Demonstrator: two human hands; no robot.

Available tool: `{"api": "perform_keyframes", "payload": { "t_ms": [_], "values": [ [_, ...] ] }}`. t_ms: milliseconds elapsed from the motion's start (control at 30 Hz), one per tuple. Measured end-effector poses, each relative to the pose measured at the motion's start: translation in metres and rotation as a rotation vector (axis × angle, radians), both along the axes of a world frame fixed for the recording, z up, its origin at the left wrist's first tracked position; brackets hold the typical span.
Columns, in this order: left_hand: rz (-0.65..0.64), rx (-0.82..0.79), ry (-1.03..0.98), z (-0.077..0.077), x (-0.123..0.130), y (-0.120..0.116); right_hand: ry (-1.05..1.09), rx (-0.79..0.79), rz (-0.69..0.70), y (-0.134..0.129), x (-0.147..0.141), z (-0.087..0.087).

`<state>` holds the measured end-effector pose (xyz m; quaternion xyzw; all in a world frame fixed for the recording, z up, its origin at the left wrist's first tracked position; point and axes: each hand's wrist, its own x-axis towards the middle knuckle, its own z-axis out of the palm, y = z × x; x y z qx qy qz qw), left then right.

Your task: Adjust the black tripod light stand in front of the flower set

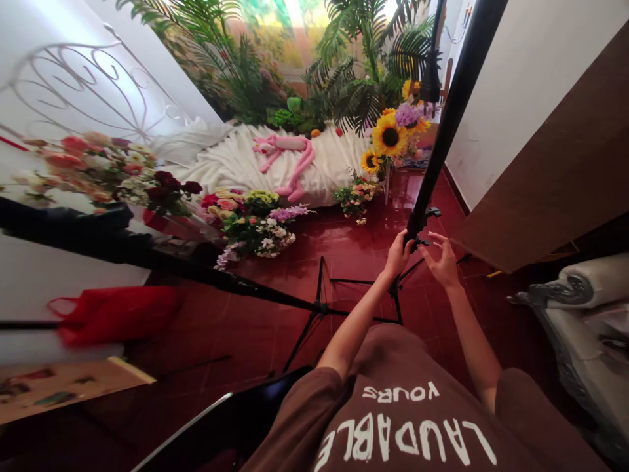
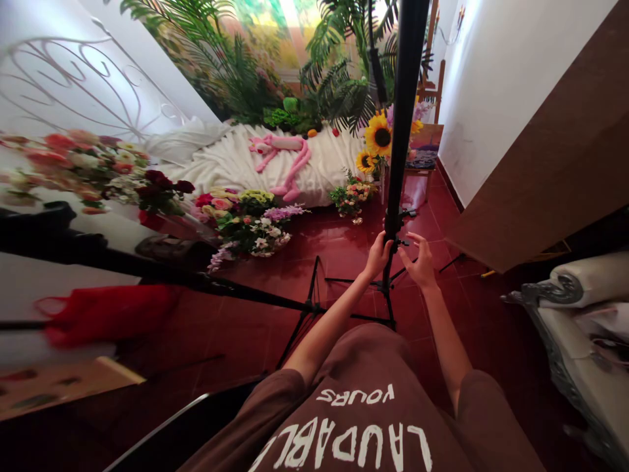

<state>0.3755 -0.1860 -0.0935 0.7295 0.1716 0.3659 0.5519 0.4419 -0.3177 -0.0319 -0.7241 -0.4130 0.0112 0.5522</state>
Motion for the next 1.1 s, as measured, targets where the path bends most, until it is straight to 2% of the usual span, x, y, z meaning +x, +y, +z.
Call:
{"api": "perform_keyframes", "payload": {
  "t_ms": [133, 267, 533, 733, 933, 1100],
  "values": [
    [0.015, -0.025, -0.013, -0.001, 0.0, -0.001, -0.042, -0.015, -0.056, -0.013, -0.012, -0.017],
    [0.006, -0.056, -0.026, 0.001, 0.0, 0.0, 0.055, 0.016, -0.035, -0.005, -0.011, -0.031],
    [-0.028, -0.049, -0.006, 0.0, -0.001, 0.001, 0.222, 0.042, -0.109, 0.016, 0.012, -0.038],
    [-0.028, 0.0, 0.0, -0.004, 0.0, 0.003, 0.474, 0.049, -0.096, 0.028, 0.018, -0.031],
    [0.004, 0.043, 0.009, -0.004, 0.002, 0.002, 0.834, 0.097, -0.171, 0.043, 0.029, -0.026],
    [-0.01, 0.127, 0.014, 0.005, -0.007, 0.007, 1.046, 0.248, -0.202, 0.043, 0.022, -0.037]
  ]
}}
